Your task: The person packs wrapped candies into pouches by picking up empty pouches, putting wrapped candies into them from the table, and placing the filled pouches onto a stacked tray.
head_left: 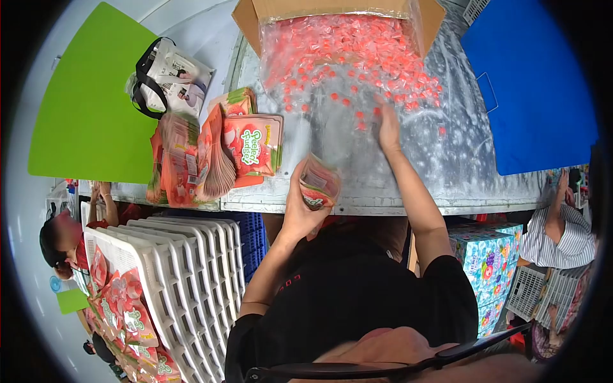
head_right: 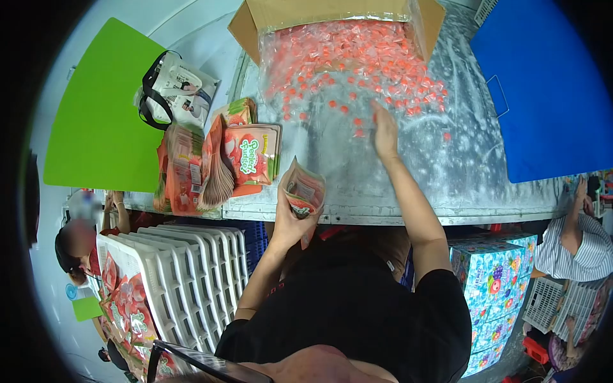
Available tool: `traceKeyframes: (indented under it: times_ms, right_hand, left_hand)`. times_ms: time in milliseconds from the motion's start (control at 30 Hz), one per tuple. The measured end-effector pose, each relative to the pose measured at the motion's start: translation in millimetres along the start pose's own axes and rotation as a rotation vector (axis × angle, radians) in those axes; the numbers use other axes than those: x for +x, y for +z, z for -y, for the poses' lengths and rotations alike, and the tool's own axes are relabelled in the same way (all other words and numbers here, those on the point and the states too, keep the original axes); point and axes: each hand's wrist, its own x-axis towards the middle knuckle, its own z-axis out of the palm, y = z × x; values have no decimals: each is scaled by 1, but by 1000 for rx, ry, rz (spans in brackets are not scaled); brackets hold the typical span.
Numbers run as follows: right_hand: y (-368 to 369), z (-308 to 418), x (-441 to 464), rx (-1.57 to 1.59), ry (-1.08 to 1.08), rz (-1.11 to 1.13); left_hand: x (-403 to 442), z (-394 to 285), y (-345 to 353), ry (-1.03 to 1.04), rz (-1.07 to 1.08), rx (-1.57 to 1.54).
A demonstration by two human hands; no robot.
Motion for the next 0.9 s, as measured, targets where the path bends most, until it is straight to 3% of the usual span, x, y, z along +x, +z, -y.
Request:
traceKeyframes:
  times_ms: [100,167,200,267,467,667,900]
  right_hand:
    - [-3,1,7,149,112,-77]
    - [16,-5,3,-313,-101,68]
    - [19,5,2,-313,-104,67]
    - [22,37,4,-656,-53,123]
    - [40,41,50,-695,-141,384]
    - [58,0,56,-470,-233,411]
    - [68,39,72,-631,-206,330]
  left_hand:
    - [-3,5,-2,-28,-28,-31]
    - [-2,5,-3,-20,-33,-35]
    - [-2,5,-3,-16,-37,-40]
    - [-2,8,-3,-24,-44,-44]
    - [-3,5,-6,-45,-28,-48]
    - [-1,6,-8,-33,-47,-21]
    - [2,-2,-11,0,-41,29]
